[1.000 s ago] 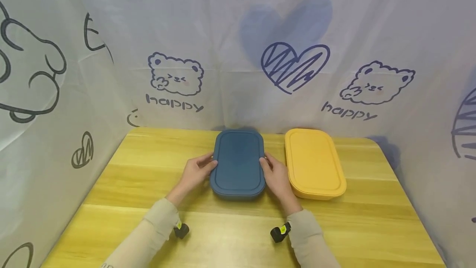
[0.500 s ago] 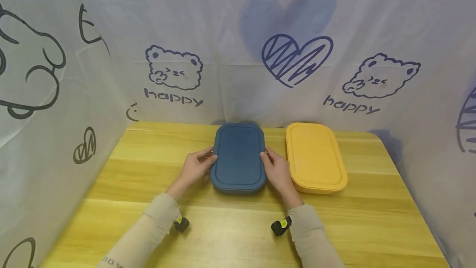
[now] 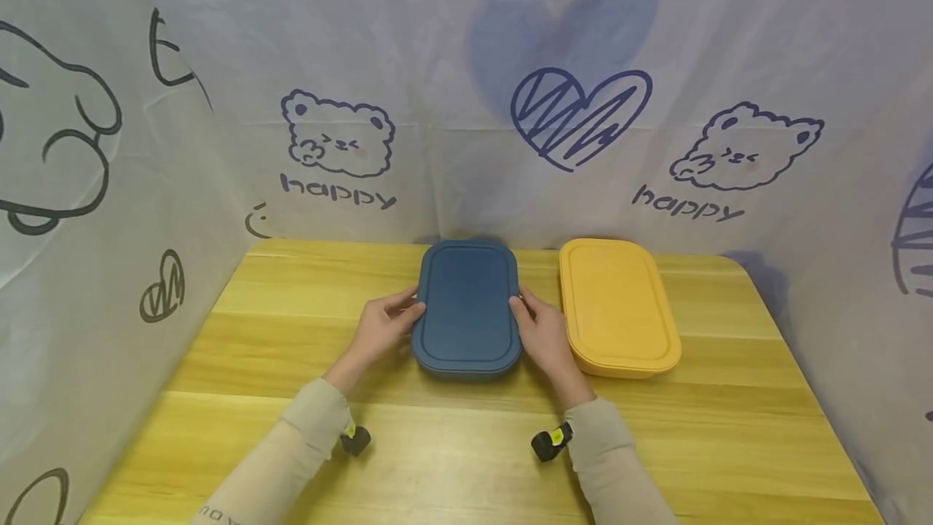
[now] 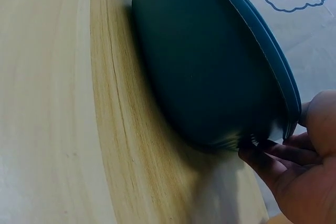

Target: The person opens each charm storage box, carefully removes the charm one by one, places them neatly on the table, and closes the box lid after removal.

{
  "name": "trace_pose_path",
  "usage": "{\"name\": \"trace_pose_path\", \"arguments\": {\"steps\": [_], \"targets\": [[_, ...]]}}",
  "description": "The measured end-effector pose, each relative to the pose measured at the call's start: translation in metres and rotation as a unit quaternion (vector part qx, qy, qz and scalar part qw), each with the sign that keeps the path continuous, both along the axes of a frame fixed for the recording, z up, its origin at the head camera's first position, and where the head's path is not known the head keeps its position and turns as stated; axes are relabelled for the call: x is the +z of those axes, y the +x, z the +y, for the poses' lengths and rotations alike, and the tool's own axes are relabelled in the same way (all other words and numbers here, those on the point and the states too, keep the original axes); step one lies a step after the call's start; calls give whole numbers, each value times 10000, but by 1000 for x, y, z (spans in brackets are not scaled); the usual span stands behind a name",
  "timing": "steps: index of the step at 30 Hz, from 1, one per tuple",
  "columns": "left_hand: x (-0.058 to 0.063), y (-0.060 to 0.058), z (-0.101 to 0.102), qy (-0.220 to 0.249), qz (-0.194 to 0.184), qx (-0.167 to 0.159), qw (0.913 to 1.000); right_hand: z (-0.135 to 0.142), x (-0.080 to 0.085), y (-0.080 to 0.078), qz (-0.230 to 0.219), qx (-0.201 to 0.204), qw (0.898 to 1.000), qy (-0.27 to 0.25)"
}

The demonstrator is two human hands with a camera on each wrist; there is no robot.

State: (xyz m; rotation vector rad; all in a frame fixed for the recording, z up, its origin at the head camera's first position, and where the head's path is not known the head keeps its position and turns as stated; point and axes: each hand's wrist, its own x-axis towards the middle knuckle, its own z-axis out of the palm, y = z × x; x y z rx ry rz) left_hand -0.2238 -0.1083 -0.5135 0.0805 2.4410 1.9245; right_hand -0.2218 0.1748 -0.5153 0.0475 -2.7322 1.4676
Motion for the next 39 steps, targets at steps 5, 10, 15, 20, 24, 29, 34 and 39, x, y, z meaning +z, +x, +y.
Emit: {"name": "trace_pose_path", "arguments": {"steps": [5,10,15,20,24,29,34,39], "targets": [[3,1,5,-82,-117,199,9997,0,1,0,-29,22,10000,30],[5,2,9,-345,-59,426,9985,-1,3,1,-61,53,10000,-22],[6,3,10,-471,-58,562,9973,-1,5,1,-4,67,10000,-40],[7,4,12,-747,154,743,9943,0,7,1,84,30,10000,-13],[8,3,12,-845,312,805,9927,-1,10,2,109,-32,9999,-12],[10,3,11,-666,220,761,9946,-1,13,2,198,-164,9997,48],[14,5,12,-507,129,699,9962,-2,13,2,442,-284,9985,141],[20,6,13,-441,169,717,9963,-5,16,2,629,-391,9970,235]]}}
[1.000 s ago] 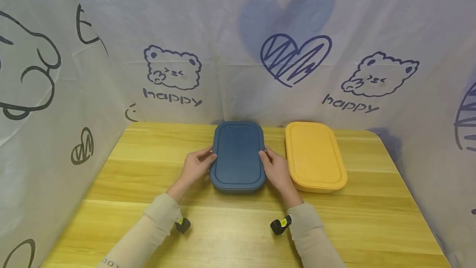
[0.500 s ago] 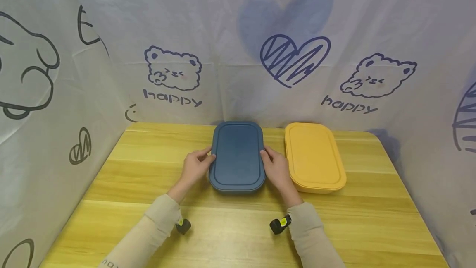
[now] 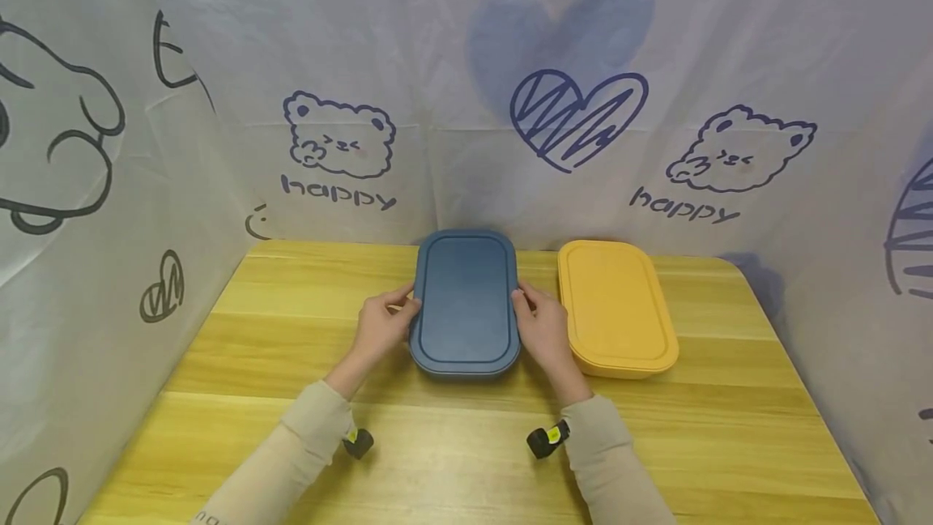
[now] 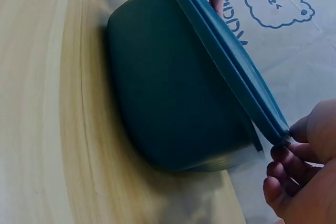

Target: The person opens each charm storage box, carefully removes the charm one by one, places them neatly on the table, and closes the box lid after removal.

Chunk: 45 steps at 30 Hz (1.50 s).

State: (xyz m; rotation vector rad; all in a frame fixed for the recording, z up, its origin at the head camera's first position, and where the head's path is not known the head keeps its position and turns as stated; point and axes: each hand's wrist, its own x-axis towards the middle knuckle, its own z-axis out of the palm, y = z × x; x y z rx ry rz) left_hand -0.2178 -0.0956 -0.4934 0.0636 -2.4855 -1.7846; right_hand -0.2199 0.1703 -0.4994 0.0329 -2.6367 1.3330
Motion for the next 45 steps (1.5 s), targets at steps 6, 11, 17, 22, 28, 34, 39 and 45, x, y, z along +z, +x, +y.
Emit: {"name": "trace_pose_path", "arguments": {"steps": [6,11,17,22,28,34,39,45], "targets": [[4,1,-2,191,-37,-21,9998,-3,4,1,-34,-124,9997,-193],[6,0,-7,451,-158,-22,9989,-5,8,1,-265,-135,9973,-674],[5,-3,-16,1100,-403,-63,9931,-7,14,1,-520,56,9868,-1531],[6,-2,-25,1226,-490,-132,9912,-11,16,1,-573,178,9844,-1655],[5,-1,-36,1251,-561,-117,9905,-19,21,1,-714,391,9781,-1918],[4,-1,-46,1411,-787,-138,9868,-26,26,2,-793,599,9673,-2336],[3,-1,-51,1382,-841,-132,9867,-31,31,1,-808,711,9598,-2593],[1,1,-55,1196,-1010,-91,9876,-38,38,2,-856,948,9513,-2806]]}}
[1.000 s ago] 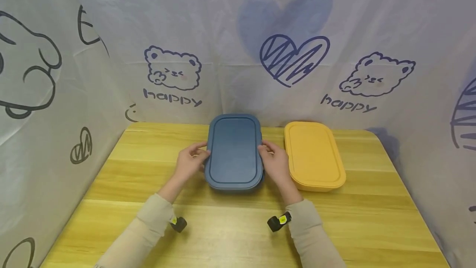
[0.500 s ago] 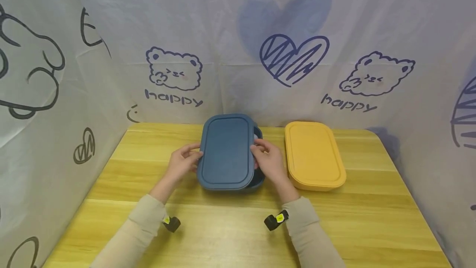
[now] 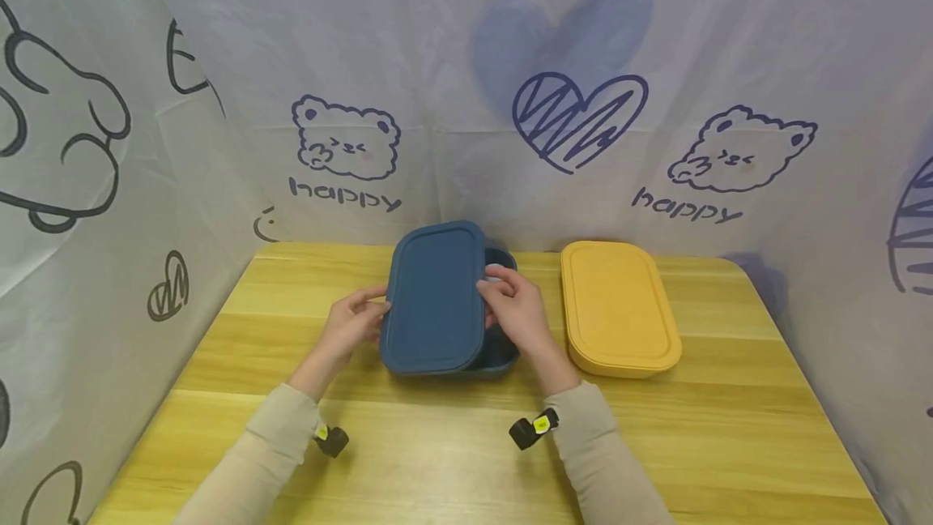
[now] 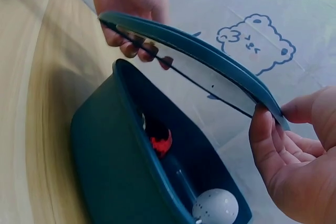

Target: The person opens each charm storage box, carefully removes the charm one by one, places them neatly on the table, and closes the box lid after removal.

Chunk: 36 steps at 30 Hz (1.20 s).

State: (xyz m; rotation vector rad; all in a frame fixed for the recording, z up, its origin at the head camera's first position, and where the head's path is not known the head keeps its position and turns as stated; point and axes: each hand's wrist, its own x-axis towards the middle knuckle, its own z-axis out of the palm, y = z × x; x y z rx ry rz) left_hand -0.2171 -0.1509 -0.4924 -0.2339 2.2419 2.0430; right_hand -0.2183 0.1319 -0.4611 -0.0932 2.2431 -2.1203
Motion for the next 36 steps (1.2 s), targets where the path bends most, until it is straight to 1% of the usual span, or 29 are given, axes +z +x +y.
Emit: {"name": "trace_pose_path", "arguments": {"steps": [5,12,16,21,26,32,36], "targets": [[-5,0,0,-74,-90,-7,9999,-6,5,-1,34,109,9998,-137],[-11,3,1,-141,-231,-37,9996,-16,15,1,88,201,9997,-72],[-16,4,3,-138,-333,-30,9993,-25,22,1,107,302,9992,-259],[-21,4,7,-85,-369,-40,9993,-36,29,2,30,401,9981,-469],[-24,6,8,27,-418,-59,9991,-43,33,2,-73,429,9975,-554],[-25,7,8,152,-501,-198,9984,-51,36,4,-83,532,9970,-553],[-27,7,7,180,-582,-305,9977,-58,35,5,-75,609,9957,-693]]}}
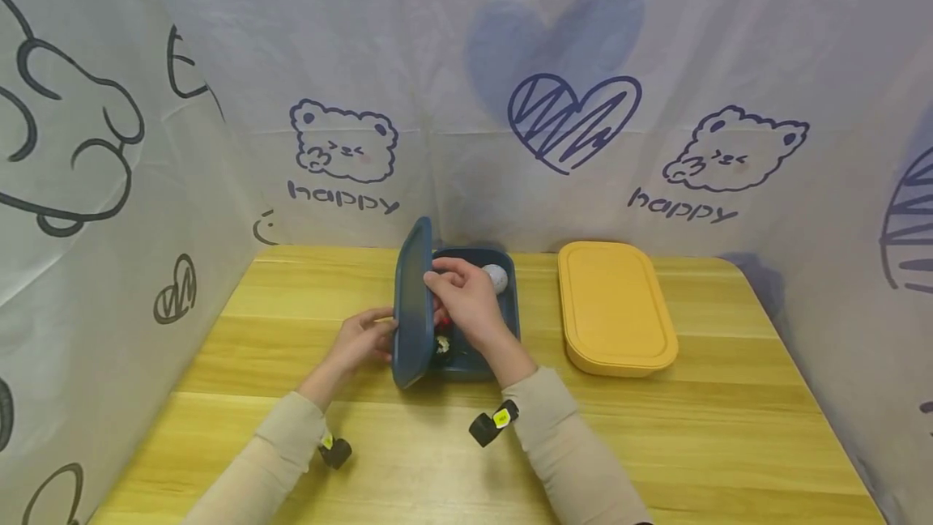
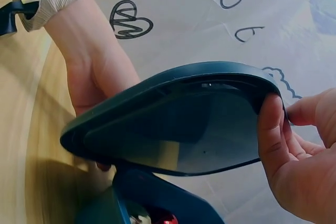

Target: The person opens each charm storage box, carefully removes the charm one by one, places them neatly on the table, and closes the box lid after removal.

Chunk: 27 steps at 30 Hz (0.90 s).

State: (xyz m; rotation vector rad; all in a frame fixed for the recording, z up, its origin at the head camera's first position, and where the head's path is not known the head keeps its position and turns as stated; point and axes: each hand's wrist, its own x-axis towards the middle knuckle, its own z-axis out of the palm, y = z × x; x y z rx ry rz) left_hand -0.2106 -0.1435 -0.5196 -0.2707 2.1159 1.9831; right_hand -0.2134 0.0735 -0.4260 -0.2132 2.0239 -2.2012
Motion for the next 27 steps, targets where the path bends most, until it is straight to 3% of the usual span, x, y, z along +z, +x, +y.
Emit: {"name": "trace_pose_path", "arguments": {"steps": [6,11,20,27], "targets": [[4,0,-2,23,-37,-212,9998,-14,-1,1,101,4,9999,-15],[17,-5,-6,-294,349,-236,9987,-21,-1,2,141,40,9999,87],[69,-25,-12,-848,1265,-195,9881,-29,-1,3,57,169,9997,194],[104,-33,-10,-993,1491,-295,9834,-36,-2,5,133,231,9992,293]]}}
